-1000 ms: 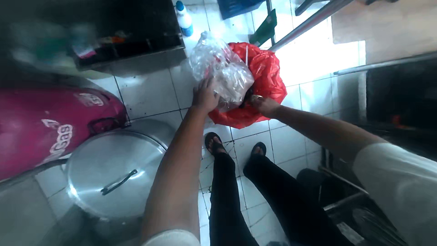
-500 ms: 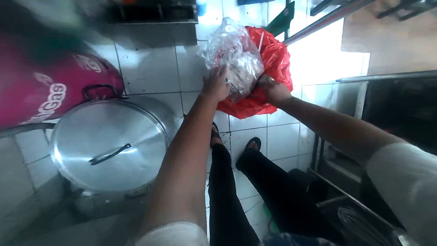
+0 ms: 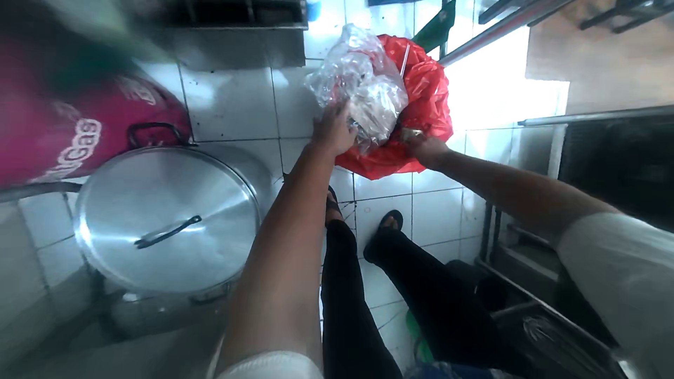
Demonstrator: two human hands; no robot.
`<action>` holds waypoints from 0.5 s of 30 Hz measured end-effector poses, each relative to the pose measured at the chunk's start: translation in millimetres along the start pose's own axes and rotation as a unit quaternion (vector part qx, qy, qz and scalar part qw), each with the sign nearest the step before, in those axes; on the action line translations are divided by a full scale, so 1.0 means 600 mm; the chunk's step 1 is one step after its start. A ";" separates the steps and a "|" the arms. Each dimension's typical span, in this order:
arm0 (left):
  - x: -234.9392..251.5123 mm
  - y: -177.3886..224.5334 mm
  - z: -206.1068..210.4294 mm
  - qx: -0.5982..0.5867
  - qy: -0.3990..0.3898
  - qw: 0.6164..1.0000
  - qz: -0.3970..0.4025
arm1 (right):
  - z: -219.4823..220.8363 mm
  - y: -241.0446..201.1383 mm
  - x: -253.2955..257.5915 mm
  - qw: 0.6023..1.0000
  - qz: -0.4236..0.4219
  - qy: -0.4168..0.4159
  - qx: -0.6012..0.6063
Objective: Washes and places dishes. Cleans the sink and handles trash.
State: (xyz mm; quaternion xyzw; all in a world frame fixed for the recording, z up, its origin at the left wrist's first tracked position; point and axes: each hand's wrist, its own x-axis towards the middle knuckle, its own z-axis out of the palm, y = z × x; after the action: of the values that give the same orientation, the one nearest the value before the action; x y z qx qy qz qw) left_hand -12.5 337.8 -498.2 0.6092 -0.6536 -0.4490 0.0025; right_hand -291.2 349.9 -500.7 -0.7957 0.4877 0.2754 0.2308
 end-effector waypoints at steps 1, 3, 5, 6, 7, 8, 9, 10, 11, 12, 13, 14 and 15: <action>0.001 0.002 -0.003 -0.003 0.005 1.000 0.000 | -0.004 0.003 0.005 1.000 -0.002 0.027 0.005; -0.004 0.002 -0.003 -0.008 0.010 1.000 0.006 | -0.016 0.000 0.004 0.997 -0.005 0.069 0.016; -0.010 0.003 -0.003 -0.010 0.009 1.000 0.010 | -0.003 0.010 -0.002 1.000 -0.008 0.002 -0.002; -0.011 0.005 -0.006 -0.013 0.010 1.000 0.011 | 0.001 0.016 -0.002 1.000 -0.024 0.008 -0.010; -0.010 0.005 -0.010 -0.011 0.014 1.000 0.011 | -0.003 0.017 0.001 0.998 -0.034 0.044 -0.011; -0.010 0.003 -0.011 -0.013 0.017 1.000 0.013 | -0.009 0.013 0.000 0.996 -0.039 0.078 -0.011; -0.013 0.001 -0.007 -0.015 0.021 1.000 0.017 | -0.010 0.010 -0.003 0.996 -0.036 0.078 -0.011; -0.013 -0.001 -0.004 -0.017 0.027 0.999 0.020 | -0.007 0.010 -0.006 0.999 -0.023 0.040 -0.011; -0.014 0.001 -0.001 -0.016 0.027 0.999 0.017 | -0.003 0.014 -0.007 1.000 -0.007 0.010 0.003; -0.013 0.005 -0.004 -0.014 0.023 1.000 0.011 | -0.009 0.020 -0.002 0.998 0.021 0.019 0.050; -0.010 0.007 -0.008 -0.013 0.024 1.000 0.008 | -0.021 0.031 0.009 0.991 0.048 0.068 0.109; -0.013 0.007 -0.005 -0.013 0.020 1.000 0.007 | -0.028 0.040 0.015 0.977 0.079 0.102 0.171; -0.017 0.008 0.000 -0.013 0.016 1.000 0.006 | -0.029 0.050 0.014 0.961 0.104 0.120 0.226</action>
State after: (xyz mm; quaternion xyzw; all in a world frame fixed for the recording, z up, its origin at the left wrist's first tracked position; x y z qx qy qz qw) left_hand -13.6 345.1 -489.5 0.6125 -0.6512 -0.4474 0.0237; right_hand -311.5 321.1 -496.4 -0.6952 0.6409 0.0832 0.3147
